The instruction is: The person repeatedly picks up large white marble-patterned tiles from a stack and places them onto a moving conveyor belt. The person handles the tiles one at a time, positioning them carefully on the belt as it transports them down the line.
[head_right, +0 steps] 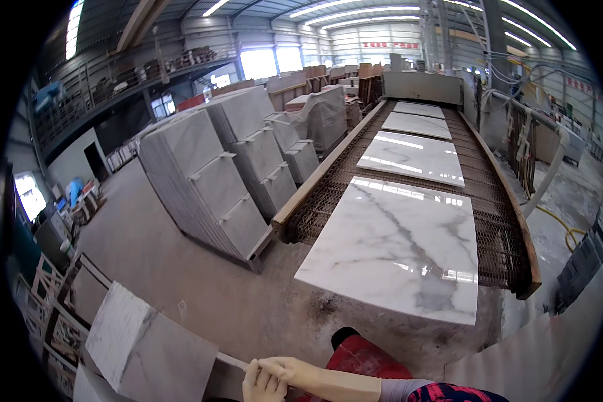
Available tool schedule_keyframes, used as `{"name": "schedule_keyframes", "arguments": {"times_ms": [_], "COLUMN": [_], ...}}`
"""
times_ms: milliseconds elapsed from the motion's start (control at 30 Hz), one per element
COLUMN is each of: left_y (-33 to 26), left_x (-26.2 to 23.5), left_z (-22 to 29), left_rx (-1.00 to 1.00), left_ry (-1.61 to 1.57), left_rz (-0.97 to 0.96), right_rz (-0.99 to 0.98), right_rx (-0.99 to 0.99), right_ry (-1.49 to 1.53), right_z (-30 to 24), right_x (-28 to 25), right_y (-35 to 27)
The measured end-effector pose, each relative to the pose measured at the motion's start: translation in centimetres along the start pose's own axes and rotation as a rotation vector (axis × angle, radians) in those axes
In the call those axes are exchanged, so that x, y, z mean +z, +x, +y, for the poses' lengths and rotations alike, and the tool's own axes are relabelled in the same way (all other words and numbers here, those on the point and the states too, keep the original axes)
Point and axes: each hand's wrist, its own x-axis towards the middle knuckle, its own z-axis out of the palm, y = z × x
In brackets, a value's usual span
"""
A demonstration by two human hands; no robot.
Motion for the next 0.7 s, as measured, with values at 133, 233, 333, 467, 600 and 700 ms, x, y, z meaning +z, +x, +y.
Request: {"name": "schedule_keyframes", "arguments": {"times_ms": [133,233,333,467,600,700], "left_y": [0.0,-0.1,0.0,0.0,-0.3,-0.4], "left_x": [1.2,2.3,1.2,-0.7,-1.6,-2.7], "left_z": [-2.0,-2.7,-4.0,-5.3,-5.9,-5.6], "left_rx": [-0.102,-0.155,-0.143,-0.221,-0.265,-0.263], "left_ry": [0.115,0.153,0.062,-0.103,-0.112,-0.077], "left_rz": [0.04,0.051,-0.048,-0.119,-0.089,-0.05], "right_rz": [0.171,0.304,0.379,0.498,0.488,0.436], "right_rx": [0.05,0.025,-0.02,0.011,0.174,0.191], "right_ry": [-0.032,-0.117,-0.104,-0.219,-0.23,-0.303], "right_z": [-0.9,0.1,-0.6,-0.1,-0.2,0.0], "right_x": [-1.3,-2.6,-2.9,-4.7,-4.6,-4.1], "right_y": [-2.7,-3.3,-3.4,-3.2,-3.6,-3.7]}}
